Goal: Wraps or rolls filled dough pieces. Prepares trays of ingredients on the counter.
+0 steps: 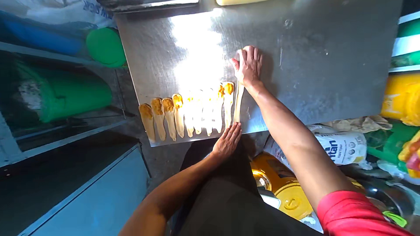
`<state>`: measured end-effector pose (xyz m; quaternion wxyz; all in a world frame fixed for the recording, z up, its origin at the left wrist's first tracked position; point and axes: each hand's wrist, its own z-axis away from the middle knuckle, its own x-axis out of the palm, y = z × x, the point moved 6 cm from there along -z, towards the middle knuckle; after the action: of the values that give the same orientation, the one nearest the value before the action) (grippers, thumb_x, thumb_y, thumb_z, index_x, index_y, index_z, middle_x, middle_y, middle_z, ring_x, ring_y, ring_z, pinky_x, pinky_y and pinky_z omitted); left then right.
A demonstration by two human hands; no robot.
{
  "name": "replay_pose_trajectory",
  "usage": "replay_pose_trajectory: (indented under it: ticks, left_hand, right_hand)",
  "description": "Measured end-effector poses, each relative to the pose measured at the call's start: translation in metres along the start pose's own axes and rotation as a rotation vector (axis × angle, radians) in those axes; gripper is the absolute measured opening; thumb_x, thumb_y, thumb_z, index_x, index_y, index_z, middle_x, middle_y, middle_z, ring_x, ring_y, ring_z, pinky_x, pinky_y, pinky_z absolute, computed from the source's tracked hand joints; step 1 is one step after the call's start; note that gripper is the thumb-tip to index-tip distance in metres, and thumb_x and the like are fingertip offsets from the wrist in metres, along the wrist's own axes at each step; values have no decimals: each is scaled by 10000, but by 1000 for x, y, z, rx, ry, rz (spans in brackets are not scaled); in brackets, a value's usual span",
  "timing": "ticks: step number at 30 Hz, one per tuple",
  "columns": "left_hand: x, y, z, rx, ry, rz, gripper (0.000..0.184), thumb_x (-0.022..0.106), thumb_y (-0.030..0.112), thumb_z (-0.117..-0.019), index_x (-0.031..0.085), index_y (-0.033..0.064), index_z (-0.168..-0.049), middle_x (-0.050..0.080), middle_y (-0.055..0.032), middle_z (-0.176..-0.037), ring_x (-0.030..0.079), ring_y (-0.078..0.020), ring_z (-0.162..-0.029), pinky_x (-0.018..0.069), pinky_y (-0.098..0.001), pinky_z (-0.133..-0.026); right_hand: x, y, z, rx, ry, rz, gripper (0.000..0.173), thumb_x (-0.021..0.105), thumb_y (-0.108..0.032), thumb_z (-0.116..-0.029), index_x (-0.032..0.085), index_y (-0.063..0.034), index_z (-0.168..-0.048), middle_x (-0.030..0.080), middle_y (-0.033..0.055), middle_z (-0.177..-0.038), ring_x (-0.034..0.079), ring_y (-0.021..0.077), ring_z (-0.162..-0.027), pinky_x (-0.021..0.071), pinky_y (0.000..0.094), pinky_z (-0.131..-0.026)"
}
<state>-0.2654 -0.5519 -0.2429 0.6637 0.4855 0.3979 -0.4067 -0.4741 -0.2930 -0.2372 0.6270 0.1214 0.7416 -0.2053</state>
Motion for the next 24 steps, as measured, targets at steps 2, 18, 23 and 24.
replay_pose_trajectory:
  ticks: [2, 18, 23, 24]
  left_hand:
    - [2, 0, 3, 17, 29, 60, 565, 375, 51, -1060, 274, 17, -1615, 236, -223, -1683, 215, -356, -1573, 240, -524, -1275]
    - [16, 6, 19, 65, 61, 19, 534, 325, 32, -1072, 285, -4, -1604, 238, -198, -1690, 208, -319, -1579, 249, -479, -1277]
    - [13, 4, 12, 21, 39, 16, 558, 355, 11, -1055, 282, 2, -1608, 192, -166, -1710, 156, -279, -1595, 216, -460, -1287]
    - [14, 4, 11, 12, 38, 26, 567, 368, 13, -1051, 278, 2, -1610, 171, -163, -1715, 133, -276, -1599, 200, -460, -1293]
  right_hand:
    - [7, -7, 32, 30, -84, 6, 734, 328, -581, -1059, 382, -62, -1575, 323, 164, -1661, 227, 343, -1567, 198, 599, -1251]
    - [-21, -33, 116, -113, 88, -77, 497, 490, -424, -1058, 667, -65, -764, 685, 110, -780, 690, 278, -758, 524, 455, -688]
    - [-38, -25, 44, -181, 256, -30, 535, 528, -437, -1054, 635, -66, -684, 648, 93, -682, 663, 256, -661, 492, 425, -628]
    - [-33, -21, 39, -156, 246, -5, 537, 514, -459, -1056, 658, -67, -718, 674, 101, -726, 682, 265, -715, 499, 436, -662]
